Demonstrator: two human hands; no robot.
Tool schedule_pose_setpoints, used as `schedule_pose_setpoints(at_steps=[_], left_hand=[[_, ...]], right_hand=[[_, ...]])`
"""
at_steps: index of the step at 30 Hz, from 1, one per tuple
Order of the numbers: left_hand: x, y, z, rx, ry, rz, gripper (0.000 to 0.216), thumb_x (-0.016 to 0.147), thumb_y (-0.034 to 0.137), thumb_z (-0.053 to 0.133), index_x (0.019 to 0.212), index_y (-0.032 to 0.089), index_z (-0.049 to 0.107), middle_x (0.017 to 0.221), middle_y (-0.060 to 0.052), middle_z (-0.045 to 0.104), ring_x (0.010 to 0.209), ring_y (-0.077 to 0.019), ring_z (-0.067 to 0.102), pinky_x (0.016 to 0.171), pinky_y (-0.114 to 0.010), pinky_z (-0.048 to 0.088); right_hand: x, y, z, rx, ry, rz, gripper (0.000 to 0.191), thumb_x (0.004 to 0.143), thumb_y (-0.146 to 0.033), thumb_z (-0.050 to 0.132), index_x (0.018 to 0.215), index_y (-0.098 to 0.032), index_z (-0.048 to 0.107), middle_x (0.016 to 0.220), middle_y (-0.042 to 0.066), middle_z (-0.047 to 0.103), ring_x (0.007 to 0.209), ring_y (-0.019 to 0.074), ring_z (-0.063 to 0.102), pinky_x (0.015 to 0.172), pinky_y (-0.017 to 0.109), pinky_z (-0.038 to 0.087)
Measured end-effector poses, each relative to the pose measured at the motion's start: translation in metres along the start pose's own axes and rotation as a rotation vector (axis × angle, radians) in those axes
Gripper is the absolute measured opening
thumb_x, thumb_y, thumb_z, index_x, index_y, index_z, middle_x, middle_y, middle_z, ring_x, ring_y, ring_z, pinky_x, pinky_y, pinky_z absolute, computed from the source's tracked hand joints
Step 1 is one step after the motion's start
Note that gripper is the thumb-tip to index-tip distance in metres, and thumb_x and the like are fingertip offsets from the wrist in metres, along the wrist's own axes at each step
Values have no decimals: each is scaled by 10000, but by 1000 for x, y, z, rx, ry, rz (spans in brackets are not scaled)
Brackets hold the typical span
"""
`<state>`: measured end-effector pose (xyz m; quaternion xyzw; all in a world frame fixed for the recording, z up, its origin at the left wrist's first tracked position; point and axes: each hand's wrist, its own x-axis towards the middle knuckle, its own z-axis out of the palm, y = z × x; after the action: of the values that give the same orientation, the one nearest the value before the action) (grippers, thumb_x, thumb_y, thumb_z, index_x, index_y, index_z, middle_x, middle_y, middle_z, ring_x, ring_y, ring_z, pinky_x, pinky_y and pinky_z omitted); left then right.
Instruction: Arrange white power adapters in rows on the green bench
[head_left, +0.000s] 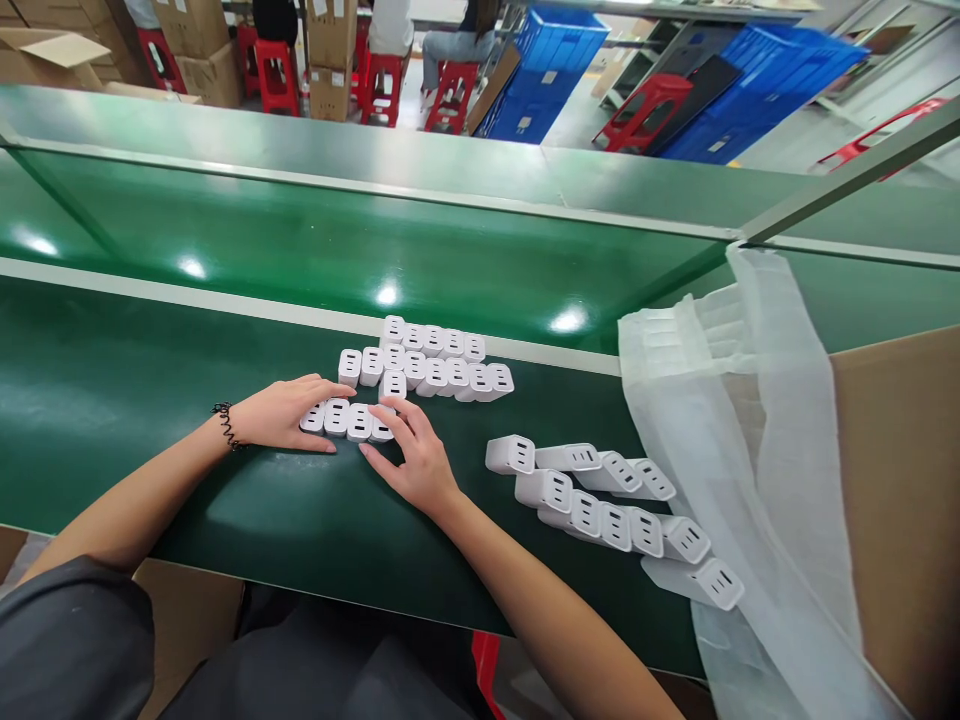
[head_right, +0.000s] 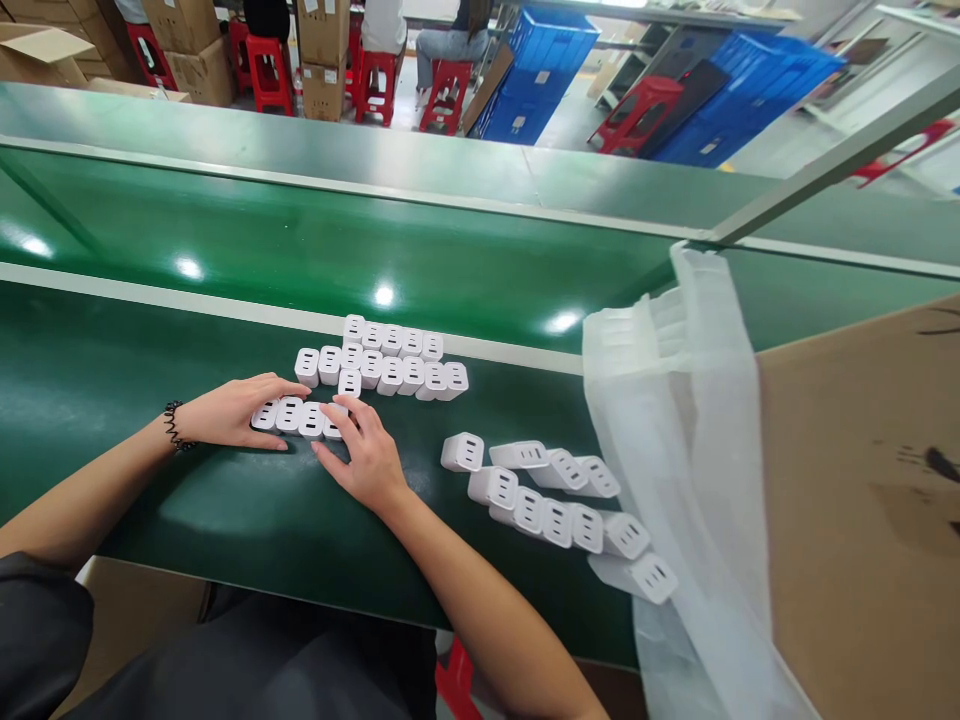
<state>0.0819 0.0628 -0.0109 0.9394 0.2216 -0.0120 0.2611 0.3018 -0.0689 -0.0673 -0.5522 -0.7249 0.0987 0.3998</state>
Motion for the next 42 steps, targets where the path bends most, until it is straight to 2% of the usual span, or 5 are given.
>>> schedule_pose_setpoints(at_steps=[17, 23, 26, 31, 42], left_hand=[[-1, 9, -3, 122, -9, 15, 521, 893, 621, 534, 1226, 222, 556, 1192, -79, 659, 1079, -230, 616, 870, -325, 497], [-3, 21, -1, 171, 65, 54, 589, 908, 618, 524, 1335, 214, 491, 1267, -85, 646, 1103, -236, 617, 890, -344, 491], [-2, 25, 1, 187, 98, 70, 536, 929, 586, 508, 1308, 207, 520, 1231, -87, 666, 1057, -236, 631, 869, -351, 491], [-2, 28, 3, 166, 84, 89, 490, 937, 549, 515, 1290, 211, 543, 1163, -78, 688, 1011, -222, 643, 852, -338, 484], [-2, 34, 6, 158, 162, 63, 497, 908, 579, 553, 1231, 203, 581, 1078, -64, 702, 950, -219, 651, 835, -344, 483]], right_hand=[[0, 2, -7, -4, -72, 15, 461, 905, -435, 634, 1325, -255, 570, 1153, 91, 623, 987, 214, 666, 770, 315, 597], [6, 4, -27, 208, -350, -2, 784, 840, -388, 701, 1517, -295, 315, 1552, 111, 369, 1189, 247, 592, 754, 316, 606], [10, 6, -35, 348, -495, -9, 855, 838, -251, 669, 1557, -336, 214, 1609, 84, 279, 1021, 178, 627, 786, 307, 599], [11, 9, -33, 352, -509, 9, 848, 815, -194, 670, 1542, -333, 256, 1499, 92, 421, 668, 82, 542, 756, 319, 597], [9, 15, -33, 479, -534, 6, 834, 822, -195, 648, 1549, -274, 248, 1255, 80, 593, 701, 107, 566, 791, 340, 559]])
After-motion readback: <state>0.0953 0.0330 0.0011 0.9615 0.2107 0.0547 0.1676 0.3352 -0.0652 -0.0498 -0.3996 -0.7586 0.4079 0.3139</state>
